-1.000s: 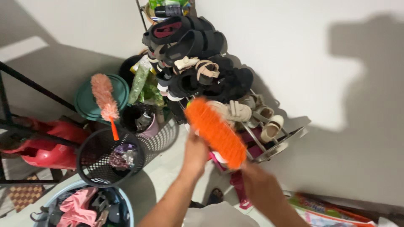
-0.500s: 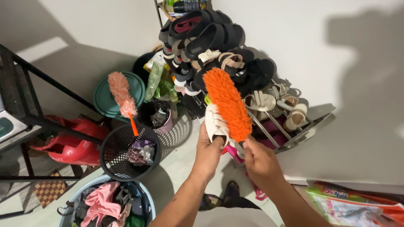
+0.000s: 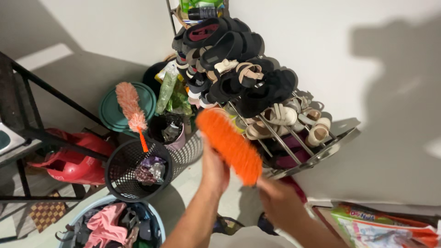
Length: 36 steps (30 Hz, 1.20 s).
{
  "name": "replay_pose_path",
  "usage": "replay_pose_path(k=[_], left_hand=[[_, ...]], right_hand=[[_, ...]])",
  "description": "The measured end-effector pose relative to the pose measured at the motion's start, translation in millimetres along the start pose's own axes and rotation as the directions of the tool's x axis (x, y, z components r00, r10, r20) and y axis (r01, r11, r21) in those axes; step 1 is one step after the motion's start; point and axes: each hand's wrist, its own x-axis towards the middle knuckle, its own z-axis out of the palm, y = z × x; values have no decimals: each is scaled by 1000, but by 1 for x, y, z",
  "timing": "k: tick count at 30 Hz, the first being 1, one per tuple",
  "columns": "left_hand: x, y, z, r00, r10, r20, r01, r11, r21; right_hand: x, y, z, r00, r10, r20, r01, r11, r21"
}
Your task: The person uses an orange duster to clean several pairs of shoes on a multi-tiered shoe rack. They remove each shoe, dust it, and return it to the rack, repeating the process for multiple pairs.
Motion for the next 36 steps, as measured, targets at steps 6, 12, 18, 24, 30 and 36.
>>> replay_pose_path(k=[6,12,18,24,30,36], left_hand=[[13,10,10,982,189,-18,-189,981,-49],[11,11,26,968,249,-24,-242,957,157],[16,21,35,950,310,39,-311,950,38],[-6,-35,65,840,479,254,-499,499,709],[4,-41,52,946,307,101,-321,854,410],[4,-78,40,699,555,451,-713,489,503]], right_hand=[[-25,27,-42,995,52,84,-33,978,-204],[-2,46,-63,987,-161,-16,158,981,-112],[-14,51,-47,1000,15,-27,-13,997,80],[25,46,-46,997,51,-58,-46,995,88],[2,26,-52,1000,9,3,-9,991,135],[9,23,-52,995,95,-31,-91,990,112]])
